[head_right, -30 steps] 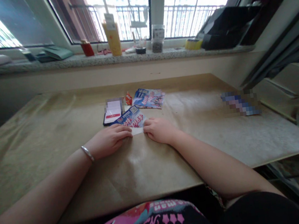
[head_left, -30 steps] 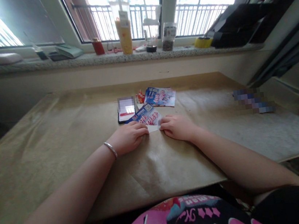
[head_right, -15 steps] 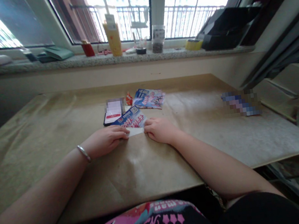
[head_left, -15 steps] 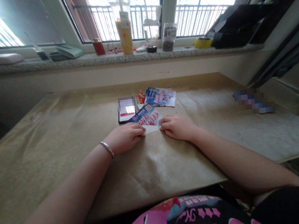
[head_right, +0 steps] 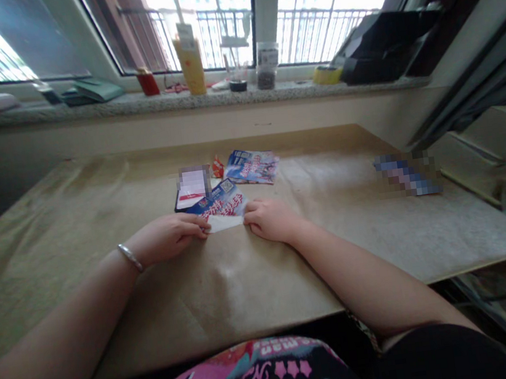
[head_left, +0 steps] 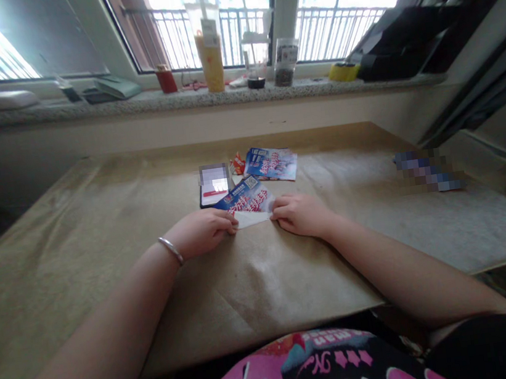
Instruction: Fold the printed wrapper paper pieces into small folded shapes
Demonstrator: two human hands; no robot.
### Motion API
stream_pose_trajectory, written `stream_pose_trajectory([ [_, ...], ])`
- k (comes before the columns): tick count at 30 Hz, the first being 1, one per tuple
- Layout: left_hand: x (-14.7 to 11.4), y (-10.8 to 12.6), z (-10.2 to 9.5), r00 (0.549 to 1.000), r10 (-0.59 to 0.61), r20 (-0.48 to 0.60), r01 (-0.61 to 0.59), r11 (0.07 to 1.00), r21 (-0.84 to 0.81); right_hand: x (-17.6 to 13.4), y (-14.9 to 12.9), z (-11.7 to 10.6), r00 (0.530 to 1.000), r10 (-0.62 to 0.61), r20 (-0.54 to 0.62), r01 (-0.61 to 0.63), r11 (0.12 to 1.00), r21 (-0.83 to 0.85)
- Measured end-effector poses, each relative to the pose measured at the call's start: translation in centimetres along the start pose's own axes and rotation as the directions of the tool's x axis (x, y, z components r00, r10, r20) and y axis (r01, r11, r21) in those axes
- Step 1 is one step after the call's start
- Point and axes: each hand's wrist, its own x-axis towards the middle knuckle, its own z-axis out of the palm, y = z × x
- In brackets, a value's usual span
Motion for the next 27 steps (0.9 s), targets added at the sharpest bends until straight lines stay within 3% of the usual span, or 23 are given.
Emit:
stream_pose_trajectory([
  [14, -0.6, -1.3, 0.1, 0.999, 0.031, 0.009, -0.031, 0.999, 0.011, -0.5, 0.8, -0.5, 0.999, -0.038, 0.013, 0.037, 0.998, 0.049],
  [27, -0.8, -1.6, 0.4, 0.999, -0.031, -0.009, 0.030, 0.996, -0.083, -1.5, 1.8, -2.1, 0.994, 0.074, 0.080, -0.074, 0.997, 0.008],
])
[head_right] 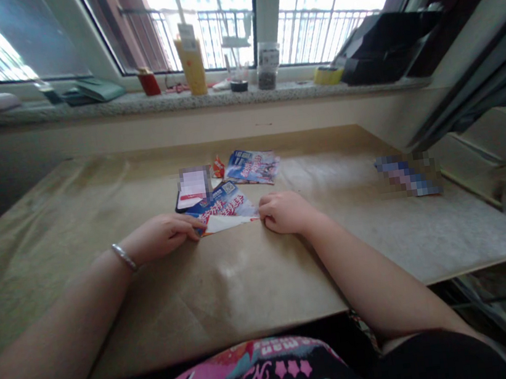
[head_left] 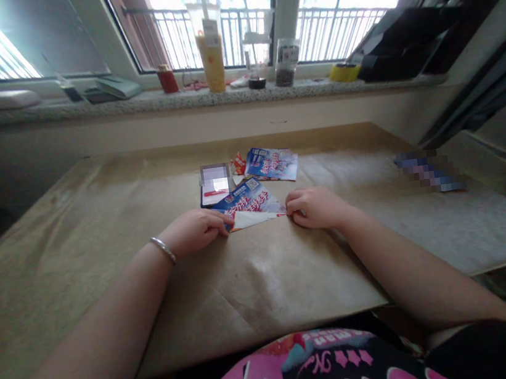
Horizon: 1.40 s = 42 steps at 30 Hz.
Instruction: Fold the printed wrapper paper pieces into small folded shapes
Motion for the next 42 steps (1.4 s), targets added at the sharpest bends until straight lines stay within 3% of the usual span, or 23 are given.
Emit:
stream_pose_trajectory([
  [4, 0.3, 0.9, 0.3, 0.997, -0.050, -0.063, 0.051, 0.998, 0.024, 0.1, 0.2, 0.1, 0.999, 0.029, 0.015, -0.029, 0.999, -0.019],
  [9, 0.7, 1.5, 1.2, 0.991, 0.019, -0.131, -0.010, 0.998, 0.065, 0.2, -0.2, 0.0, 0.991, 0.134, 0.010, -0.132, 0.987, -0.087],
  [17, 1.3, 2.3, 2.5, 0.974, 0.079, -0.214, -0.033, 0.978, 0.208, 0.4, -0.5, 0.7, 0.955, 0.266, -0.129, -0.268, 0.963, 0.000],
  [26, 1.6, 2.7, 2.5, 0.964, 0.202, -0.175, -0.183, 0.976, 0.120, 0.7, -0.3, 1.3, 0.945, 0.212, -0.251, -0.163, 0.966, 0.202],
  [36, 1.4, 3.0, 2.2, 0.951, 0.292, -0.100, -0.297, 0.954, -0.043, 1.0, 0.2, 2.2, 0.966, 0.158, -0.207, -0.107, 0.966, 0.236],
  [42, 1.5, 3.0, 2.6, 0.957, 0.249, -0.150, -0.250, 0.968, 0.009, 1.4, -0.1, 2.5, 0.961, 0.212, -0.179, -0.161, 0.952, 0.261],
])
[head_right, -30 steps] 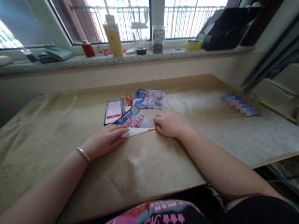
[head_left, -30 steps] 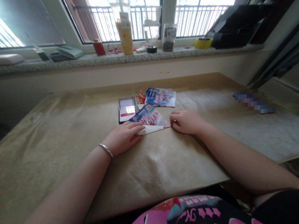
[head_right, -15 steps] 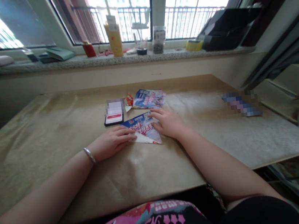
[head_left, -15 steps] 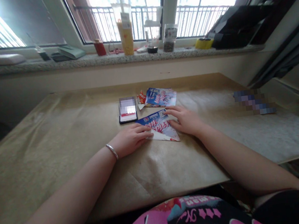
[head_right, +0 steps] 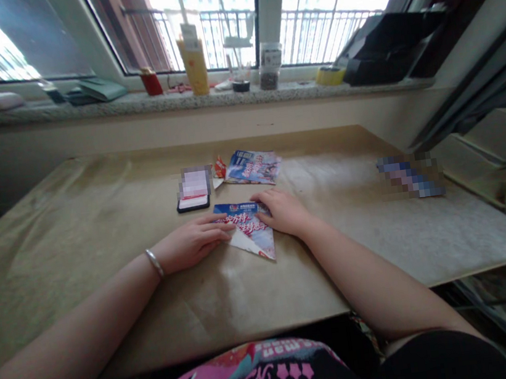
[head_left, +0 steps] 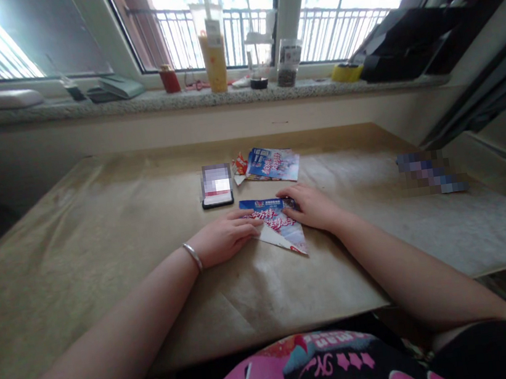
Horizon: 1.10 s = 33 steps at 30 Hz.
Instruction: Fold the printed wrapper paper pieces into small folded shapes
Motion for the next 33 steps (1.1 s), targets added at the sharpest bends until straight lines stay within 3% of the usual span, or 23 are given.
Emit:
stream_pose_trajectory([
  [3, -0.1, -0.1, -0.1, 1.000, -0.011, -0.005, 0.011, 0.997, 0.080, 0.0, 0.2, 0.2, 0.995, 0.099, -0.022, -0.098, 0.994, 0.038],
  [8, -0.4, -0.1, -0.5, 0.997, -0.062, -0.040, 0.068, 0.983, 0.170, -0.1, 0.7, 0.6, 0.974, 0.212, 0.078, -0.224, 0.951, 0.212],
  [14, -0.7, -0.5, -0.5, 0.989, -0.151, 0.001, 0.146, 0.956, 0.255, -0.2, 0.8, 0.4, 0.975, 0.188, 0.122, -0.220, 0.906, 0.361],
  [19, -0.9, -0.6, -0.3, 0.980, -0.195, -0.027, 0.194, 0.935, 0.296, -0.3, 0.4, 0.2, 0.967, 0.164, 0.195, -0.241, 0.835, 0.494],
  [27, -0.5, -0.1, -0.5, 0.983, -0.185, -0.017, 0.181, 0.933, 0.310, 0.3, 0.7, 1.5, 0.933, 0.355, -0.063, -0.285, 0.833, 0.475],
  [30, -0.4, 0.0, -0.6, 0.988, -0.155, 0.000, 0.148, 0.939, 0.310, 0.3, 0.8, 1.7, 0.902, 0.423, -0.092, -0.347, 0.834, 0.429],
  [33, -0.2, 0.1, -0.6, 0.994, -0.107, 0.020, 0.096, 0.950, 0.296, 0.3, 0.7, 1.7, 0.907, 0.415, -0.074, -0.359, 0.851, 0.384],
])
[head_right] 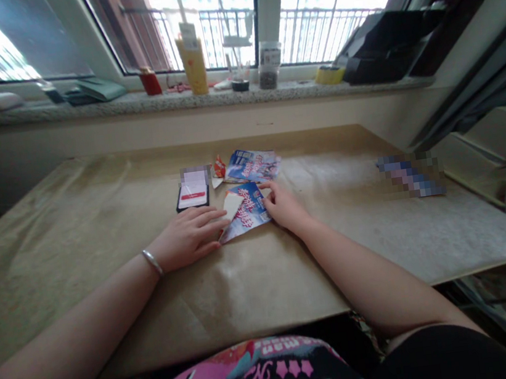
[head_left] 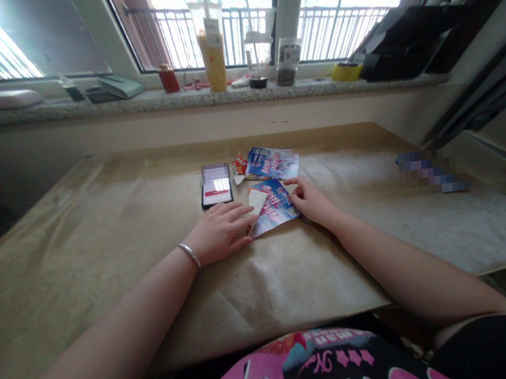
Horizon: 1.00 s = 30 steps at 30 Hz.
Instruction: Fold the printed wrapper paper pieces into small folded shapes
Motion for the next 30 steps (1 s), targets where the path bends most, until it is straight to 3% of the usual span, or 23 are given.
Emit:
stream_pose_trajectory([
  [6, 0.22, 0.32, -0.17, 0.998, 0.062, -0.025, -0.063, 0.998, -0.019, -0.28, -0.33, -0.49, 0.992, -0.076, 0.104, 0.094, 0.979, -0.180],
  [12, 0.22, 0.28, -0.24, 0.997, 0.033, -0.064, -0.033, 0.999, -0.008, -0.48, -0.38, -0.89, 0.933, -0.341, 0.115, 0.360, 0.882, -0.303],
  [16, 0.26, 0.26, -0.37, 0.998, 0.022, -0.063, -0.021, 1.000, 0.011, -0.66, -0.57, -0.86, 0.852, -0.455, 0.258, 0.518, 0.807, -0.285],
  [21, 0.56, 0.33, -0.06, 0.996, 0.025, -0.085, -0.022, 0.999, 0.046, -0.80, -0.83, -0.80, 0.836, -0.462, 0.294, 0.539, 0.791, -0.289],
  [30, 0.77, 0.35, 0.44, 0.991, -0.039, -0.128, 0.048, 0.996, 0.070, -0.65, -0.71, -0.73, 0.734, -0.538, 0.413, 0.630, 0.767, -0.119],
])
